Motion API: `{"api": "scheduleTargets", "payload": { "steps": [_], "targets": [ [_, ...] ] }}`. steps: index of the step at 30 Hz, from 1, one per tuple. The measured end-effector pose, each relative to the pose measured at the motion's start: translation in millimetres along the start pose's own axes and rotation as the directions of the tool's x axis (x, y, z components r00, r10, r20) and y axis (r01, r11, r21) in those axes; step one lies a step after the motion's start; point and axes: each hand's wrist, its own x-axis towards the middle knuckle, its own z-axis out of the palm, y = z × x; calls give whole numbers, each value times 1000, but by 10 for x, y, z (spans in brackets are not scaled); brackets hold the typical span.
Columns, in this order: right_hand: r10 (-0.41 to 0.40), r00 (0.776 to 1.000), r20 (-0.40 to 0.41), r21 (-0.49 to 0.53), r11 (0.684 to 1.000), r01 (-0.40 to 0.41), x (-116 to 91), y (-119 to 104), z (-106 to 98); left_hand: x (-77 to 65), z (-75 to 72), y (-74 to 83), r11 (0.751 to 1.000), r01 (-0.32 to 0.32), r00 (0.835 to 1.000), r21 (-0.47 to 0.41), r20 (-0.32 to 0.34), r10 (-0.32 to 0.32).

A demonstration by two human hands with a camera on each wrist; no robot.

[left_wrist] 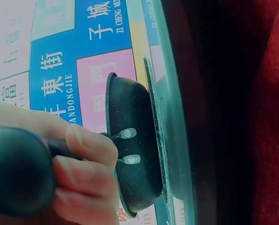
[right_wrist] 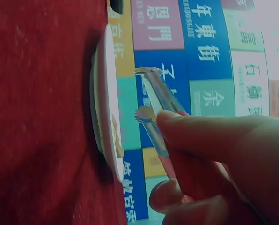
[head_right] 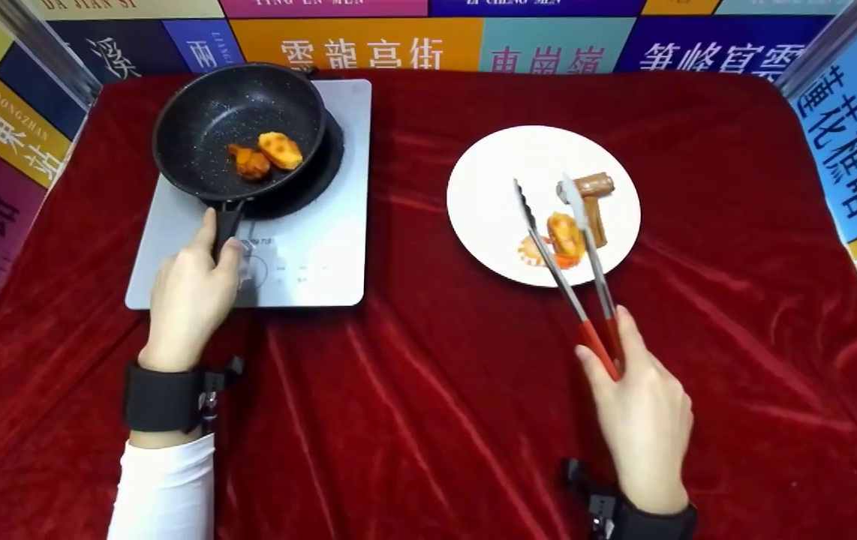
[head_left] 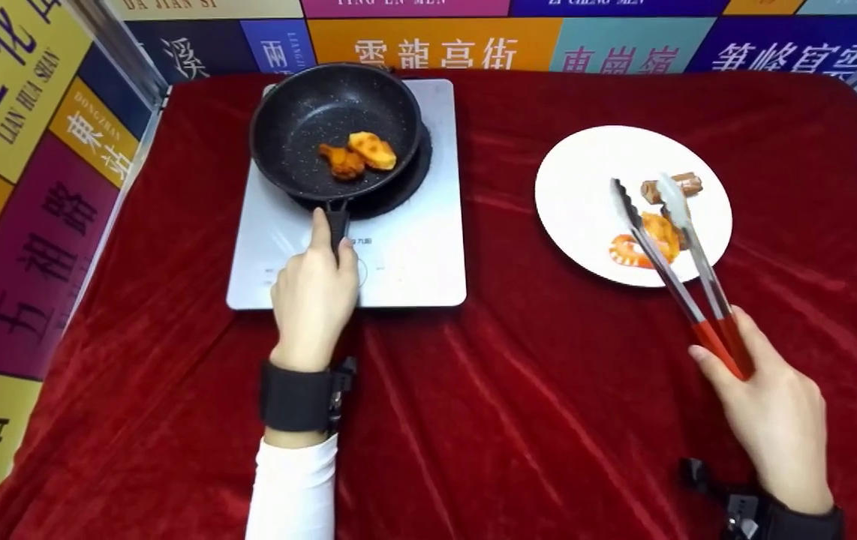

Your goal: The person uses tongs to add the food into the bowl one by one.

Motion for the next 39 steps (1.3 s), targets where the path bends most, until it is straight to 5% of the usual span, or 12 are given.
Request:
{"api": "scheduleTargets", "payload": {
  "steps": [15,39],
  "targets": [
    [66,994,85,-44,997,-63,18,184,-32,0,31,11,1000,15,1000,-18,-5,-15],
    [30,997,75,-85,996,-24,-45,155,-16,-3,29,19,1000,14,1000,5,7,-14]
  ]
}}
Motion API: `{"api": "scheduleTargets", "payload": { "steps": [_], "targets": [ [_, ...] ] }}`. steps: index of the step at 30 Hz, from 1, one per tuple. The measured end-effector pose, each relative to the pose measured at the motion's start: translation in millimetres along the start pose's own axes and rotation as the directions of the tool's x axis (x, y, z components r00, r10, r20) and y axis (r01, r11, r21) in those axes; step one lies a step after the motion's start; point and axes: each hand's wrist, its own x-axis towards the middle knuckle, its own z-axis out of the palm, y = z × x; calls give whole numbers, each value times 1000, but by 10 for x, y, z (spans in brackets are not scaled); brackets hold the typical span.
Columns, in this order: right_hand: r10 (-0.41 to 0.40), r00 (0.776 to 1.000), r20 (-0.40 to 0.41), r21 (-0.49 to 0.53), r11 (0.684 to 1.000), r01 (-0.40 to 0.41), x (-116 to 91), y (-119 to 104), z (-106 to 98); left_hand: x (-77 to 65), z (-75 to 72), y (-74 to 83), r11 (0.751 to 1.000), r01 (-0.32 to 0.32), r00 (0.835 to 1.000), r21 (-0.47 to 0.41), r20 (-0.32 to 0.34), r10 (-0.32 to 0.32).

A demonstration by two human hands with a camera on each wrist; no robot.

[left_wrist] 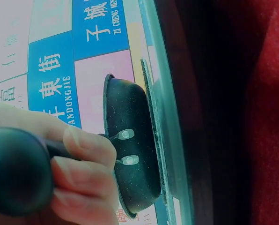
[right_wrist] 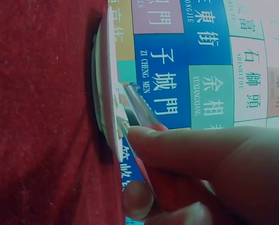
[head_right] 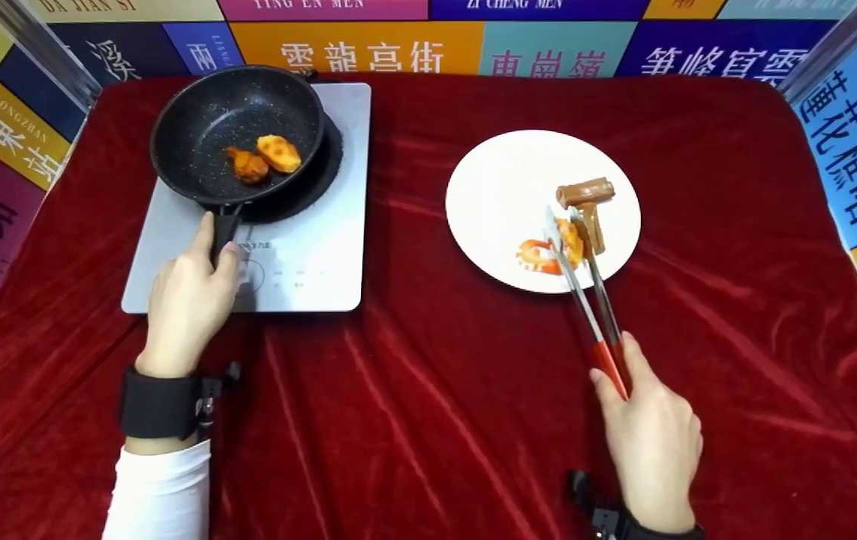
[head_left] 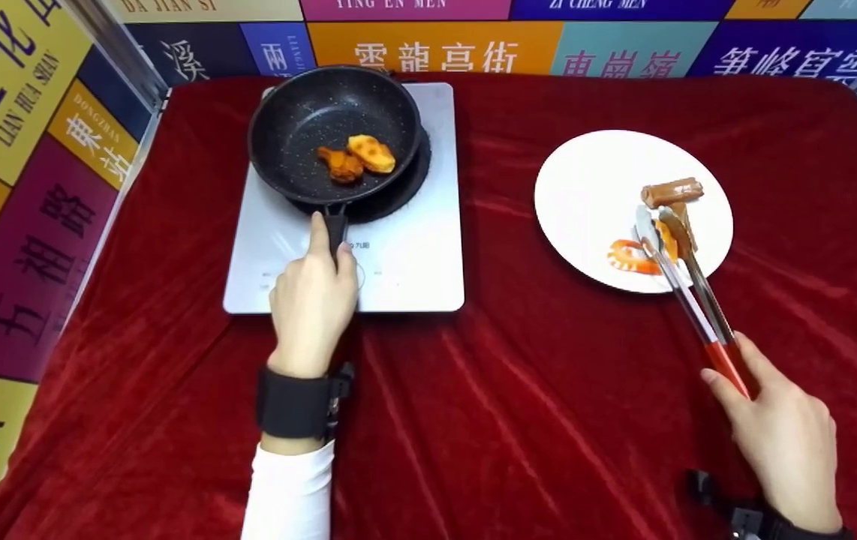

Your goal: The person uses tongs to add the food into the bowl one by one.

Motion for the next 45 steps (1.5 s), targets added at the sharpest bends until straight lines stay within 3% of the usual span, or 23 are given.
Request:
{"api": "scheduleTargets", "payload": {
  "steps": [7,18,35,45],
  "targets": [
    [-3,1000,-9,-28,1000,2,-27,-36,-24,6,2,14,1000,-16,1000,-2,-11,16],
    [-48,998,41,-5,999,48,18,-94,2,8,15,6,1000,-22,1000,0,-18,22],
    [-128,991,-51,21,991,129,16,-132,63,-5,11,-7,1000,-15,1000,-5,-12,15],
    [-130,991,-30,33,991,131,5,-116,67,-7,2,2,1000,-5,1000,7,5,5]
  ]
}}
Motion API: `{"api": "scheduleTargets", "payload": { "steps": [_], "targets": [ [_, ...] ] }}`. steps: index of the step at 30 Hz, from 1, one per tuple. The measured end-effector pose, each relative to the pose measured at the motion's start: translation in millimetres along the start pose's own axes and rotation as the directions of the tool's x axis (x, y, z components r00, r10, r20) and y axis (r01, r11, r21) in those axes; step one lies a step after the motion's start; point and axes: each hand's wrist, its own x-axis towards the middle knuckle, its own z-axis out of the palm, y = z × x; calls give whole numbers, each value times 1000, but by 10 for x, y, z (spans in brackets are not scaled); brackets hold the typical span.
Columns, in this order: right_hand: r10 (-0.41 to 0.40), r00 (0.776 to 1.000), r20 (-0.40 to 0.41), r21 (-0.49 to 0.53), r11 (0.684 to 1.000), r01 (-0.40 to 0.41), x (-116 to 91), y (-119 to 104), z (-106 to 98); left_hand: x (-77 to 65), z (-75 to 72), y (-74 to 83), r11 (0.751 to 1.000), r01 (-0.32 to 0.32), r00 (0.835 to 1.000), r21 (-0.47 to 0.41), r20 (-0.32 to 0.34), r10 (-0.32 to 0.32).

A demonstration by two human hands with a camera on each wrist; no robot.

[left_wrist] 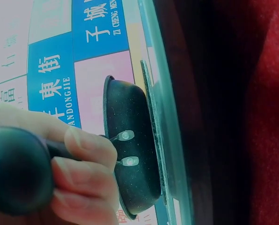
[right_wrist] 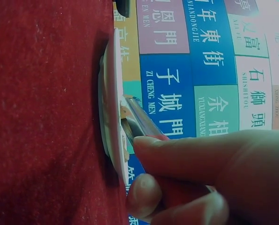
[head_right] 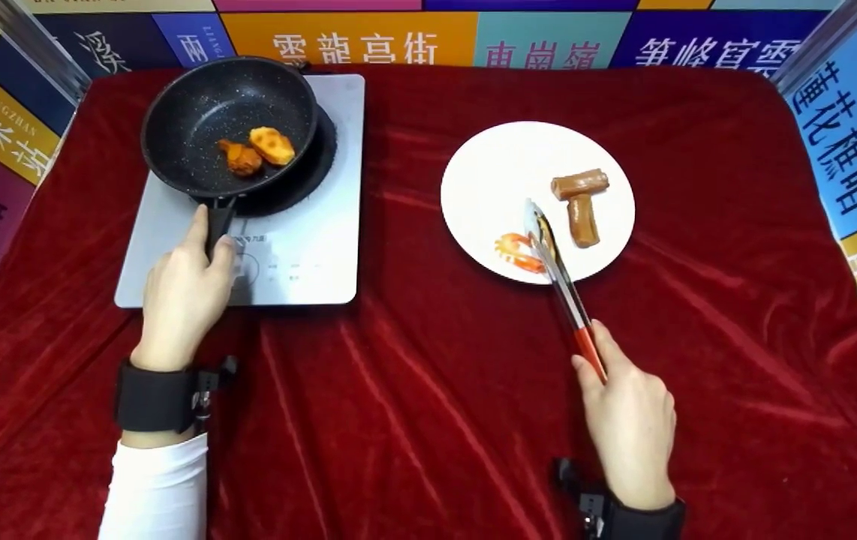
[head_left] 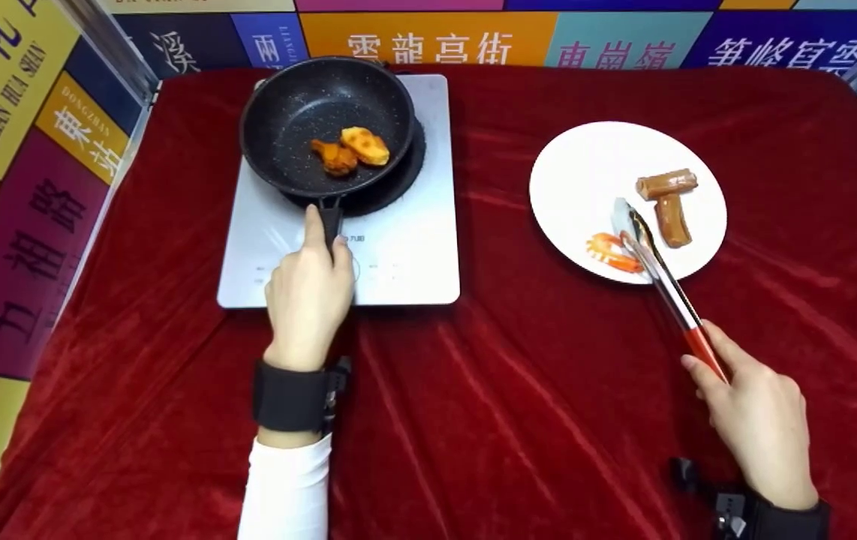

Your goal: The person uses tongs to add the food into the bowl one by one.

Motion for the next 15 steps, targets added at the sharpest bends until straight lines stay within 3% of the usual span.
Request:
{"api": "scheduleTargets", "payload": {
  "steps": [15],
  "targets": [
    [-29,999,-40,-7,1000,29,61,-65,-110,-2,-19,-3,1000,-1,1000,-14,-3,1]
  ]
}}
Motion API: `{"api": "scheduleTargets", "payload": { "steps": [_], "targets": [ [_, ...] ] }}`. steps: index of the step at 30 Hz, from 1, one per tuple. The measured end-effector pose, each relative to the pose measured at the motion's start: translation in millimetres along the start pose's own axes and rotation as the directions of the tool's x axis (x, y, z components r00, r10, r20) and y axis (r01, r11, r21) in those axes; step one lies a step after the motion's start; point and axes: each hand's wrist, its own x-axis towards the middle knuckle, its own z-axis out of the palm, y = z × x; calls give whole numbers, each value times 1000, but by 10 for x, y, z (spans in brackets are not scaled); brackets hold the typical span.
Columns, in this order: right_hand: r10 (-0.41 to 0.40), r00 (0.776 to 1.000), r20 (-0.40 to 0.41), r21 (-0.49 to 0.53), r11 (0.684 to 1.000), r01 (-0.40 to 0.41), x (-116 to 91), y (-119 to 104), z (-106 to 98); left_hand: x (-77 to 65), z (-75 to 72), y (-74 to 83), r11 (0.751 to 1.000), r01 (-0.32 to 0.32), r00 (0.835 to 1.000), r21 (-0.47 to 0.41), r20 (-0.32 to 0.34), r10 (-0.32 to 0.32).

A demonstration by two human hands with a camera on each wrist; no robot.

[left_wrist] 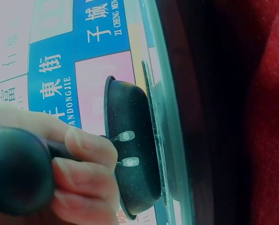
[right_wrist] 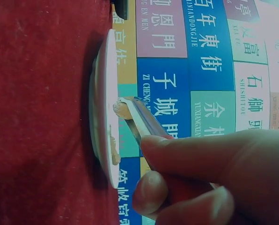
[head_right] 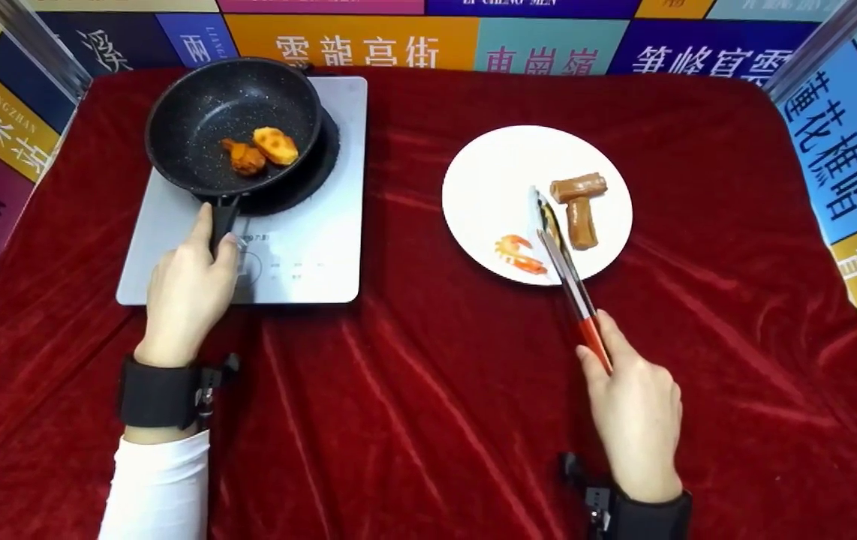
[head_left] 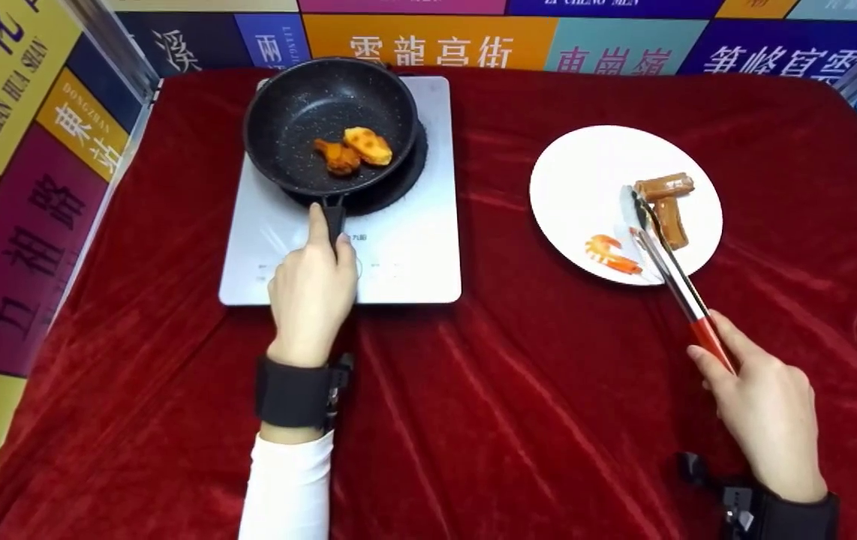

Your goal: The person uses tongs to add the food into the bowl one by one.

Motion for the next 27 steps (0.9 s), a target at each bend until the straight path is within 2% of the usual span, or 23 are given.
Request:
{"api": "scheduleTargets", "payload": {
  "steps": [10,18,22,27],
  "targets": [
    [-76,994,-76,-15,997,75,140,-134,-87,10,-9,2,1000,-1,1000,3,-1,1],
    [-145,982,-121,7,989,147,318,-356,-99,1,-1,22,1000,10,1000,-2,0,-10],
    [-202,968,-146,10,979,206,404,-535,-145,-2,-1,21,1000,4,1000,-9,-6,-4],
    [-295,939,-180,-5,954,299,522,-792,-186,0,-1,18,1000,4,1000,-11,-3,-4]
  ]
}}
